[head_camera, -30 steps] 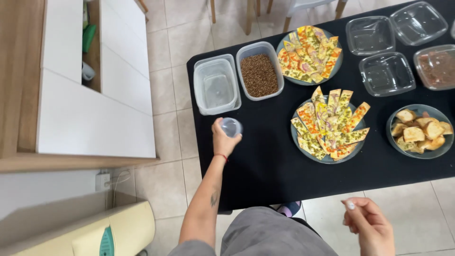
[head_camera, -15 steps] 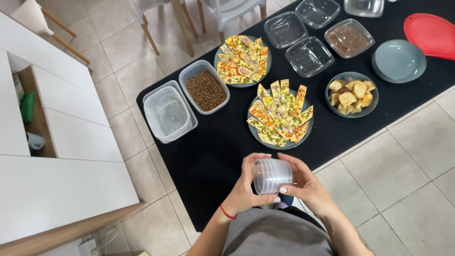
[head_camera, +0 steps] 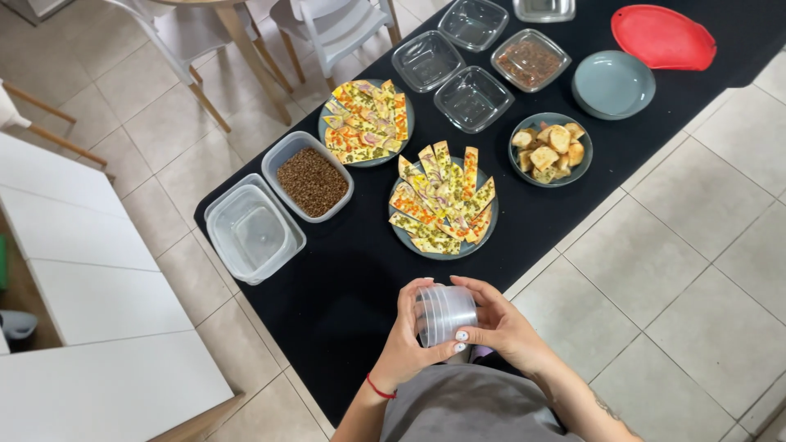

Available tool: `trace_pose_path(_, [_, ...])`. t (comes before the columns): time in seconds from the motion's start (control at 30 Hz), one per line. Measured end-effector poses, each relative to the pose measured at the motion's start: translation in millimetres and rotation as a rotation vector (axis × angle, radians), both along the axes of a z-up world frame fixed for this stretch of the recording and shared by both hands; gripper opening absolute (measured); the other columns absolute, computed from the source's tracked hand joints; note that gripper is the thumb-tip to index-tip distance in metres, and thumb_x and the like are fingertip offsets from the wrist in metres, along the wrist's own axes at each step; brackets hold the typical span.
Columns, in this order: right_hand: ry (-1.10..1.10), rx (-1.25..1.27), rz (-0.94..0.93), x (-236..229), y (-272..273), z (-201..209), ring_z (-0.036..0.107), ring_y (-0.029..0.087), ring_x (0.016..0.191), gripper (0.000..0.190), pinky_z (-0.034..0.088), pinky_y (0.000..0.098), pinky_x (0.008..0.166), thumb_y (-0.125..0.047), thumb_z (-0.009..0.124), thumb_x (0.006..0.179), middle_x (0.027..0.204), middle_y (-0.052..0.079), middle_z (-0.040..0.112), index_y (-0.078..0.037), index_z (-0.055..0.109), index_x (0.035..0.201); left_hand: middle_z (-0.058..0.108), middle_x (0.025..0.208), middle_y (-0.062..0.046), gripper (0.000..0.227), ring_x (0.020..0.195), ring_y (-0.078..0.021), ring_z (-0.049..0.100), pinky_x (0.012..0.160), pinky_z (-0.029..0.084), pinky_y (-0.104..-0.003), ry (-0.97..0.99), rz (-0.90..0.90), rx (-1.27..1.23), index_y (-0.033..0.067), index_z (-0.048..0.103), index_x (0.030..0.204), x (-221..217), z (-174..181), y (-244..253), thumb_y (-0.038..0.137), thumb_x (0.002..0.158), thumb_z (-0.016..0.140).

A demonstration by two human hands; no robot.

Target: The person is preparing food by blending ingredients and portioning them into small cups.

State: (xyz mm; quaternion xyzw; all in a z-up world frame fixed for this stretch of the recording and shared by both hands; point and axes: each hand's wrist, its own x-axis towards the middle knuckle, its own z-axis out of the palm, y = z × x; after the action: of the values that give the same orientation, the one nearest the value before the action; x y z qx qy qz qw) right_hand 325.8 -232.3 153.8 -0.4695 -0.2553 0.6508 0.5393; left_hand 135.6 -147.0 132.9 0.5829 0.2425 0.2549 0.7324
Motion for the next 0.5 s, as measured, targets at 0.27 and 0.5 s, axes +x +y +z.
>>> trace_pose_path(0.27, [-0.142,-0.002,-0.002,-3,0,-3,0.059,0.023,0.127,0.092,0.051,0.0362,0.103,-0.01,0.083,0.077,0.151,0.012,0.052,-0.016,0.035,0.156,0.044,0.145,-0.016,0.099,0.133,-0.0289,0.056,0.107,0.054,-0.042,0.025,0.01,0.026,0.0096,0.028,0.151,-2,-9,3,0.023,0.075,0.09])
trace_pose_path(0.5, [-0.495,-0.011,-0.003,-4,-13,-23,0.063,0.017,0.12,0.08,0.055,0.0303,0.09,-0.02,0.08,0.083,0.141,0.005,0.06,-0.022,0.04,0.153,0.04,0.14,-0.02,0.092,0.114,-0.0348,0.06,0.094,0.056,-0.044,0.72,0.47,0.553,0.0126,0.041,0.141,-44,-74,73,0.014,0.064,0.092])
